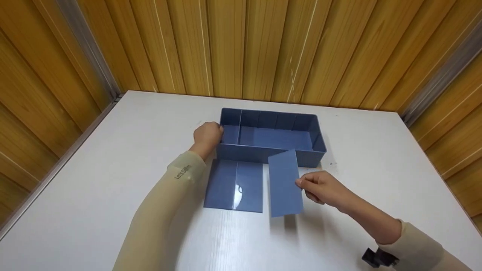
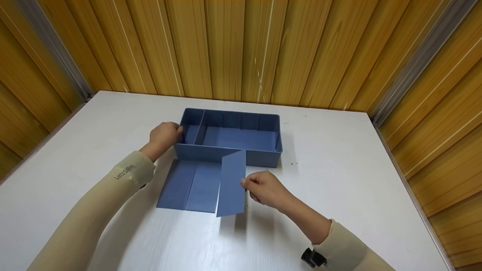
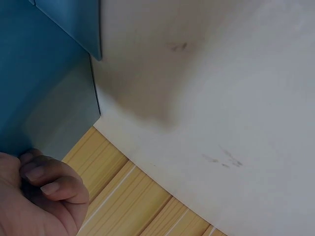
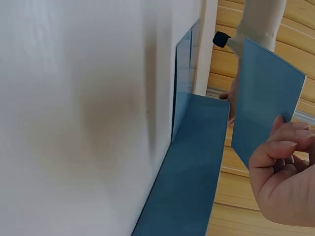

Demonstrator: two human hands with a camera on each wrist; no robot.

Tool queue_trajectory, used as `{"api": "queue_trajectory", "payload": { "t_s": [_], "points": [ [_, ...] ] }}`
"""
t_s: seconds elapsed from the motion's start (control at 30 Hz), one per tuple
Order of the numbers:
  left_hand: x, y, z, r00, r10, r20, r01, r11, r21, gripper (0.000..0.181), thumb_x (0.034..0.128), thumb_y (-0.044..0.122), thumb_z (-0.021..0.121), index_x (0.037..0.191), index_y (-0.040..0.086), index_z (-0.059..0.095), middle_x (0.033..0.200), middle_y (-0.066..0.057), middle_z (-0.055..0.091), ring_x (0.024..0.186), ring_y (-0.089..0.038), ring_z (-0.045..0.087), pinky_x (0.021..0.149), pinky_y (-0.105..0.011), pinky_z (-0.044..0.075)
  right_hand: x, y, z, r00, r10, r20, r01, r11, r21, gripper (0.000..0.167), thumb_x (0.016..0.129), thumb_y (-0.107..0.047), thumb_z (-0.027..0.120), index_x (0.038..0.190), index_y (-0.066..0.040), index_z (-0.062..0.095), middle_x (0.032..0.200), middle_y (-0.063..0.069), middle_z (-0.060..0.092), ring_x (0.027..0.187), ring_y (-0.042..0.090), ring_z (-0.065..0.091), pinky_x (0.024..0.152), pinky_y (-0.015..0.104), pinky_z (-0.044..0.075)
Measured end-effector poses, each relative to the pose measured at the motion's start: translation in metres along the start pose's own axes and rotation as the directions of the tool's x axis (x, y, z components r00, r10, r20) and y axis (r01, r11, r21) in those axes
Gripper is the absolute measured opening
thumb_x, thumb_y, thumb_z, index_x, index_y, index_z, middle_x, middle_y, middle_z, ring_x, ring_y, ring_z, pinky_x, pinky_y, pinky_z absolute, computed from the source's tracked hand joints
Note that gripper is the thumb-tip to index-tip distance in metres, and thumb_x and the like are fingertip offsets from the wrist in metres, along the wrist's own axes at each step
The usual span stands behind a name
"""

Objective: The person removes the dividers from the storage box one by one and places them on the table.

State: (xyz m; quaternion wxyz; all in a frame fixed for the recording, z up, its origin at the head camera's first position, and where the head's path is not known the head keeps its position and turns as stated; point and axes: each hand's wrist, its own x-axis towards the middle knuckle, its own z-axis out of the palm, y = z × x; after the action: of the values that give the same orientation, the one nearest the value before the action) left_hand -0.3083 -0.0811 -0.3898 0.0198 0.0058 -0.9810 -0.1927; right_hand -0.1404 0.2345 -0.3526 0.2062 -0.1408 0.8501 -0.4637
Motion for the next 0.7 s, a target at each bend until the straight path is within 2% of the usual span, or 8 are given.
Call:
{"api": "queue_trajectory", "payload": {
  "t_s": [0.17,0.33,0.6,0.7],
  "points": [
    [0.0,-0.001,-0.001,1.0,-0.003,0.001,0.003,1.0,-0.009,0.037,0.1038,0.027,0.049,0.102,0.002,0.075,0.11,-0.019,0.077,0.1,-0.037,0.072,0.088,-0.051,0.057,0.01,0.011,0.004,0.999,0.015,0.03,-0.014,0.999,-0.035,0.041,0.105,-0.02,0.052,0.088,0.017,0.053,0.053,-0.009,0.039,0.047,0.002,0.031,0.048,0.02,0.024],
    [0.0,-0.001,0.0,1.0,0.001,0.025,-0.001,1.0,-0.003,0.039,0.1046,0.027,0.046,0.103,0.002,0.076,0.11,-0.017,0.077,0.097,-0.034,0.072,0.088,-0.05,0.057,0.018,0.02,0.008,0.999,0.045,0.019,-0.044,0.998,-0.045,0.038,0.104,-0.018,0.052,0.09,0.018,0.056,0.051,-0.011,0.039,0.047,0.003,0.031,0.048,0.019,0.024],
    [0.0,0.0,-0.001,1.0,-0.012,0.023,0.012,1.0,0.014,0.039,0.1058,0.027,0.045,0.11,0.004,0.076,0.113,-0.015,0.077,0.097,-0.031,0.071,0.089,-0.048,0.058,0.028,0.022,0.01,0.997,0.072,0.009,-0.072,0.997,-0.002,0.039,0.104,-0.019,0.053,0.092,0.018,0.054,0.052,-0.011,0.043,0.046,0.002,0.032,0.048,0.019,0.026],
    [0.0,0.0,0.001,1.0,-0.003,0.011,0.003,1.0,0.016,0.04,0.1051,0.026,0.044,0.104,0.003,0.076,0.108,-0.016,0.078,0.089,-0.03,0.068,0.086,-0.047,0.058,0.029,0.022,0.011,0.996,0.086,0.011,-0.087,0.996,0.021,0.038,0.104,-0.018,0.053,0.091,0.018,0.052,0.053,-0.011,0.044,0.046,0.002,0.032,0.047,0.019,0.027]
  ]
}}
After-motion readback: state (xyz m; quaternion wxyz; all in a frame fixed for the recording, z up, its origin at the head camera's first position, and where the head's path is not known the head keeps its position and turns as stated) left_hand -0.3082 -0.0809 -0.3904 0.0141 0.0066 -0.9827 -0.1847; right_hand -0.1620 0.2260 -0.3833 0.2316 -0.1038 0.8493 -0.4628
